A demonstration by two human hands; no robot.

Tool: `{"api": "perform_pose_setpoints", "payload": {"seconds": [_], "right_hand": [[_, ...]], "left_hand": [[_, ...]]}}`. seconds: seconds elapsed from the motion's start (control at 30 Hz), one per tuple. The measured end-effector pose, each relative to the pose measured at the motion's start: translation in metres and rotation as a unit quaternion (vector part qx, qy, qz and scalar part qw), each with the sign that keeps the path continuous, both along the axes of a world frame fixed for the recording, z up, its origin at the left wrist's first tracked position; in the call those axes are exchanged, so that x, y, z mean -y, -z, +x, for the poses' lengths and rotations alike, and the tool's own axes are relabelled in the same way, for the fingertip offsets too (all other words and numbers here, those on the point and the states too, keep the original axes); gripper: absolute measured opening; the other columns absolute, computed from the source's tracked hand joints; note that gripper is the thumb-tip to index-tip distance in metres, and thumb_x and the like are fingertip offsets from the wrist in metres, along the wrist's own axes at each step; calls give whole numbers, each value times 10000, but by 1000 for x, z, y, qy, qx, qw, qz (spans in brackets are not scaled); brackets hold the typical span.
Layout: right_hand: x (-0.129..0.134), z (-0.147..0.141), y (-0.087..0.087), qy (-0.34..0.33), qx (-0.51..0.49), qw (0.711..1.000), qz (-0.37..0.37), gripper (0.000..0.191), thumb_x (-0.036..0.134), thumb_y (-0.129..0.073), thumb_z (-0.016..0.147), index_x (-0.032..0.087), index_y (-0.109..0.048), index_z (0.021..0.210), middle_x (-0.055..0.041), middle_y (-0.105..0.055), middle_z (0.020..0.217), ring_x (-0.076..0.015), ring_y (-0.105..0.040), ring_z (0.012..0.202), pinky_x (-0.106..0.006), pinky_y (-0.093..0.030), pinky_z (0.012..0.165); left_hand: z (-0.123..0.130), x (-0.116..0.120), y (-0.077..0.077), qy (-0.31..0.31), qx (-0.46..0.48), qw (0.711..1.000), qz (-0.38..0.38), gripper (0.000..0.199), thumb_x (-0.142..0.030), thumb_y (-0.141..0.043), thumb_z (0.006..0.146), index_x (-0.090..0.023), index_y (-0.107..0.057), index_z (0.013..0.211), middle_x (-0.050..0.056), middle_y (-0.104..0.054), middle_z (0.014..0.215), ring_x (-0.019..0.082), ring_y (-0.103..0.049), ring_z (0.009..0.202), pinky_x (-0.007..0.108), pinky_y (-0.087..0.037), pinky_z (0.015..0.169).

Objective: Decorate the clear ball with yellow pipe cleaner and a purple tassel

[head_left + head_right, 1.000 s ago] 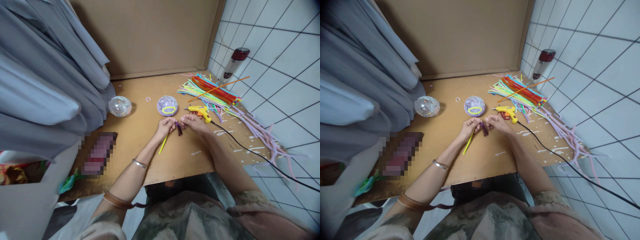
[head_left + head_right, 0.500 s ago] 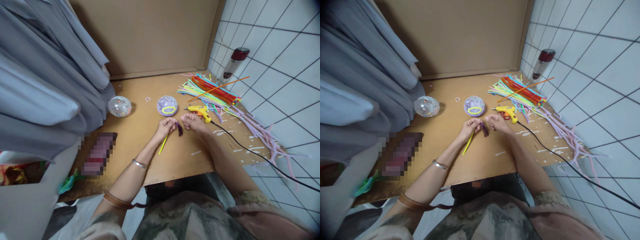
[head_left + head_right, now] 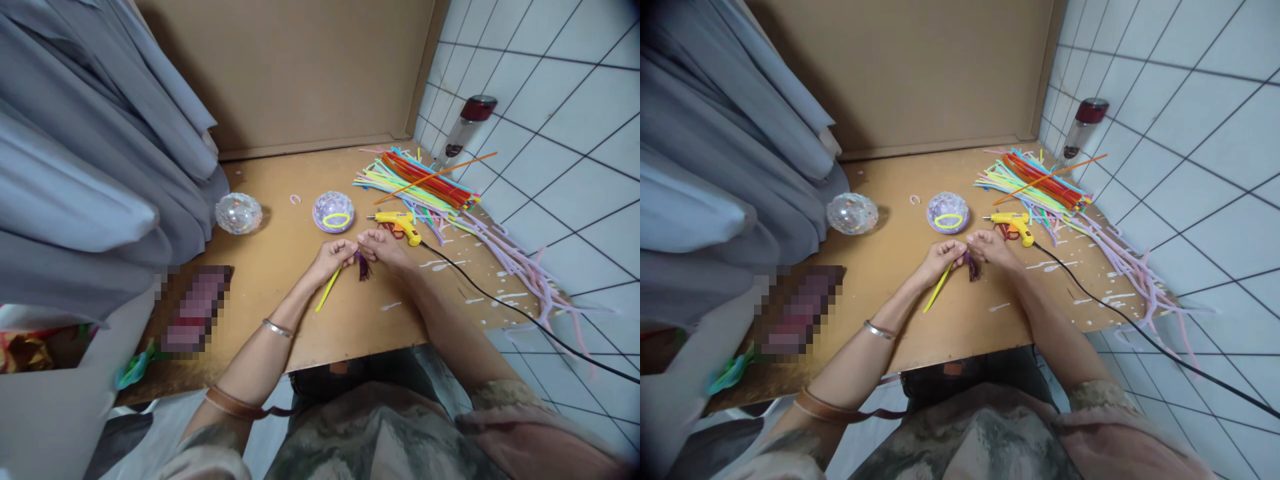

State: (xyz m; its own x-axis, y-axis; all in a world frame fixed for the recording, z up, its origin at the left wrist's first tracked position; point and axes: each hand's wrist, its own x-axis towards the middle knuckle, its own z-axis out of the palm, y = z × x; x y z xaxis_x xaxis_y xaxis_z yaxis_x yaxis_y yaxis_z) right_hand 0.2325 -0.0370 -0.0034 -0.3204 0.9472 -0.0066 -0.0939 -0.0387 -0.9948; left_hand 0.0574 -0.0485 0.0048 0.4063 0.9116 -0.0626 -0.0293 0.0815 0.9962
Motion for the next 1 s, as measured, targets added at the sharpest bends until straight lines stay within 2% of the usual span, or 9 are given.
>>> {"api": "perform_pose_setpoints", "payload": {"seconds": [0.1, 0.23, 0.33, 0.43, 0.57, 0.73, 0.87, 1.0], "right_hand": [[2, -2, -1, 1, 16, 1000, 2, 680, 841, -768, 654, 220, -493, 633, 87, -431, 473, -58, -359, 420, -222, -278, 427], [2, -2, 0, 13, 21, 1000, 3, 658, 820, -750, 699, 227, -480, 610, 74, -430, 464, -68, -350, 424, -230, -304, 424], [-2, 1, 3, 51, 9, 999, 1, 632, 781, -774, 705, 222, -493, 613, 54, -486, 496, -73, -385, 440, -231, -337, 440], [-6, 5, 4, 113, -21, 993, -5, 568, 708, -849, 650, 216, -578, 733, 38, -571, 594, -88, -464, 504, -235, -397, 489], [-6, 7, 0, 159, -9, 986, 56, 468, 604, -866, 682, 218, -652, 836, 27, -588, 693, -122, -530, 654, -264, -471, 631], [-2, 5, -7, 136, 71, 976, 154, 350, 547, -790, 799, 218, -701, 720, -43, -652, 822, -195, -586, 861, -346, -512, 851], [-3, 3, -3, 112, 82, 975, 174, 385, 586, -743, 816, 225, -718, 686, -63, -654, 848, -218, -603, 895, -367, -518, 862], [-7, 5, 3, 117, 93, 973, 177, 366, 582, -732, 822, 232, -747, 713, -70, -675, 868, -232, -617, 925, -393, -514, 908]], "left_hand": [[-1, 1, 0, 23, -9, 1000, 2, 602, -712, -841, 652, -151, -636, 724, -23, -575, 584, 67, -431, 522, 222, -293, 546], [0, 0, 3, 10, 3, 1000, -8, 569, -660, -868, 643, -144, -656, 753, -21, -584, 585, 67, -447, 518, 220, -299, 539], [1, -2, 4, -19, 29, 999, -20, 578, -676, -869, 632, -155, -635, 721, -31, -577, 566, 62, -447, 498, 212, -304, 518], [1, -5, 5, -60, 56, 996, -29, 603, -686, -888, 590, -161, -615, 703, -38, -581, 561, 52, -438, 478, 205, -313, 502], [-1, -9, 6, -109, 92, 989, -29, 570, -633, -905, 587, -162, -608, 709, -35, -589, 578, 55, -456, 494, 203, -337, 500], [-2, -12, 6, -138, 112, 984, -27, 540, -592, -909, 593, -165, -588, 676, -28, -624, 609, 49, -467, 504, 200, -359, 511], [-2, -12, 6, -142, 125, 981, -39, 532, -568, -920, 570, -164, -592, 680, -31, -631, 607, 46, -472, 502, 199, -364, 514], [-1, -12, 6, -134, 129, 982, -40, 509, -548, -911, 601, -160, -591, 685, -26, -634, 616, 44, -475, 503, 199, -365, 517]]}}
